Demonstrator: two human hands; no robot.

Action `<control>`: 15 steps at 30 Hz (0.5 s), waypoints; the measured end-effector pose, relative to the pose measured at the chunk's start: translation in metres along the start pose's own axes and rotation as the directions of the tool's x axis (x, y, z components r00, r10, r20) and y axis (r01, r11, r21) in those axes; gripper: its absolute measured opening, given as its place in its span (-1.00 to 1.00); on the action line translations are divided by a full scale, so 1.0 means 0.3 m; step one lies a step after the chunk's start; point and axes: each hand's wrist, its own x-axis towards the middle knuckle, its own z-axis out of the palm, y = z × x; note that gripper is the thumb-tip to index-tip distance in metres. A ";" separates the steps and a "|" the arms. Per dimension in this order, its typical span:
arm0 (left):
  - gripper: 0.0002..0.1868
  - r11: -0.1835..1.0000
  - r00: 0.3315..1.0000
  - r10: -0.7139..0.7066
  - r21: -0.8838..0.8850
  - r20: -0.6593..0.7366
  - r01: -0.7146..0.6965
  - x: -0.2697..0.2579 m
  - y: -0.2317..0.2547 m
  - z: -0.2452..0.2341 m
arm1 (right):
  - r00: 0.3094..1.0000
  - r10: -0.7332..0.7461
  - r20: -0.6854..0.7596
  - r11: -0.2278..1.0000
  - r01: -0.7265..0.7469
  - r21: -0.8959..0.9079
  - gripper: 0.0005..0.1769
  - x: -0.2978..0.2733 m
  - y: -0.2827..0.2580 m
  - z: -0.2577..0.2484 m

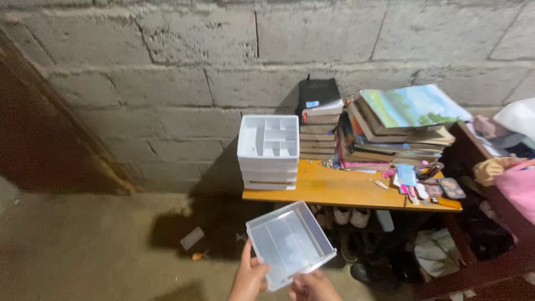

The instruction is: The person assembles a white plastic storage container by snapping together its frame and base, then places it on a wooden table. They open the drawer and begin placing small items such as hair clips, a card, a pen, and makeup items into the drawer compartments.

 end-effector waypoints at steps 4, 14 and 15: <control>0.03 0.993 0.992 -0.034 0.106 -0.121 0.047 -0.019 -0.056 -0.002 | 0.972 -0.002 -0.235 0.995 -0.022 -0.100 -0.30 -0.062 -0.100 -0.165; -0.23 0.988 0.990 0.009 0.152 -0.141 0.013 0.049 -0.013 0.029 | 0.990 0.087 -0.107 0.915 -0.122 -0.384 -0.42 -0.084 -0.328 -0.197; -0.26 0.974 0.985 -0.020 0.221 -0.169 0.058 0.071 0.009 0.027 | 0.991 0.084 -0.108 0.917 -0.119 -0.380 -0.44 -0.053 -0.314 -0.192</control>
